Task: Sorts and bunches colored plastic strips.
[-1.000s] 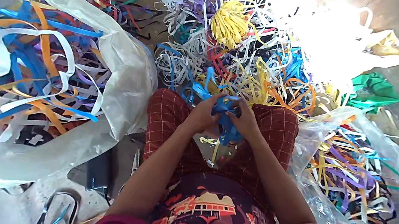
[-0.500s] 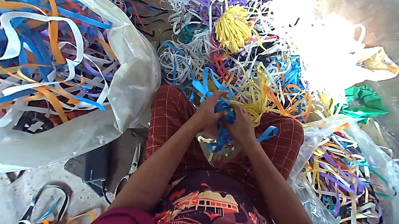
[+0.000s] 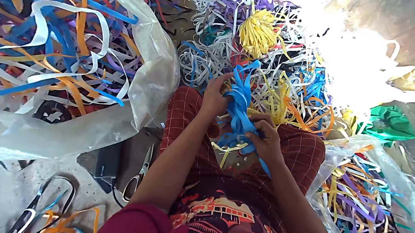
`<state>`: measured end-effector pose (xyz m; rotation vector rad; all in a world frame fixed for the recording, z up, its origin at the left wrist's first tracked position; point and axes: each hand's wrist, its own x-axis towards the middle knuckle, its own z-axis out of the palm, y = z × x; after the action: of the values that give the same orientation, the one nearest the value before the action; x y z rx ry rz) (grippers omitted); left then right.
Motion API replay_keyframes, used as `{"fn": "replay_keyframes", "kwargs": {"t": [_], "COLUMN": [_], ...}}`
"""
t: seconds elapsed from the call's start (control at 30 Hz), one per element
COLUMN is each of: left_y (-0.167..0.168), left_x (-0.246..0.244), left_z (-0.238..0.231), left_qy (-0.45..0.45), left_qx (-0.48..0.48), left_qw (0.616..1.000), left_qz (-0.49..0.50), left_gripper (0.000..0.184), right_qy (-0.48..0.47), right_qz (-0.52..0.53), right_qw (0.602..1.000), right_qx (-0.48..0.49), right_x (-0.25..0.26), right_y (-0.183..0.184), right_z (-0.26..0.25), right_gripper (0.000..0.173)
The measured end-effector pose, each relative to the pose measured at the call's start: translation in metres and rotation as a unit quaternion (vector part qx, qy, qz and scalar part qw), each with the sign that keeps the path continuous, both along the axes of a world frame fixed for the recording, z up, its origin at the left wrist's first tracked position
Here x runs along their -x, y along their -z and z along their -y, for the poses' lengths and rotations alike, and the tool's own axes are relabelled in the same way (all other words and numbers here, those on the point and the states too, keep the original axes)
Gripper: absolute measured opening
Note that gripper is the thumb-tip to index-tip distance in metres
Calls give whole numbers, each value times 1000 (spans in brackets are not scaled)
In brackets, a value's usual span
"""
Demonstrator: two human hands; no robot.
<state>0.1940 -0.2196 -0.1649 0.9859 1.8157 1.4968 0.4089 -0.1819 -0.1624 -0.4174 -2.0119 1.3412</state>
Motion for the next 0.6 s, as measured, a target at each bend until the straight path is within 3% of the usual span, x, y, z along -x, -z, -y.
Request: {"fn": "replay_keyframes", "kwargs": {"t": [0.13, 0.23, 0.27, 0.4, 0.5, 0.6], "left_y": [5, 2, 4, 11, 24, 39], "left_x": [-9, -22, -26, -33, -17, -6], "left_z": [-15, -12, -8, -9, 1, 11], "left_qy": [-16, 23, 38, 141, 131, 89], "left_qx": [-60, -48, -41, 54, 42, 43], "left_qw": [998, 998, 997, 985, 990, 992], "left_qz": [-18, -39, -53, -78, -12, 83], "left_gripper": [69, 74, 78, 79, 74, 85], "right_qy": [21, 91, 92, 108, 113, 112], "right_qz": [13, 267, 332, 416, 419, 357], "right_qw": [989, 957, 938, 902, 898, 920], "right_qx": [145, 67, 34, -37, -71, -117], "right_x": [3, -3, -2, -8, -16, -23], "right_y": [-1, -7, -3, 8, 3, 4], "right_z": [1, -5, -4, 3, 9, 10], "right_gripper": [10, 59, 64, 46, 45, 40]}}
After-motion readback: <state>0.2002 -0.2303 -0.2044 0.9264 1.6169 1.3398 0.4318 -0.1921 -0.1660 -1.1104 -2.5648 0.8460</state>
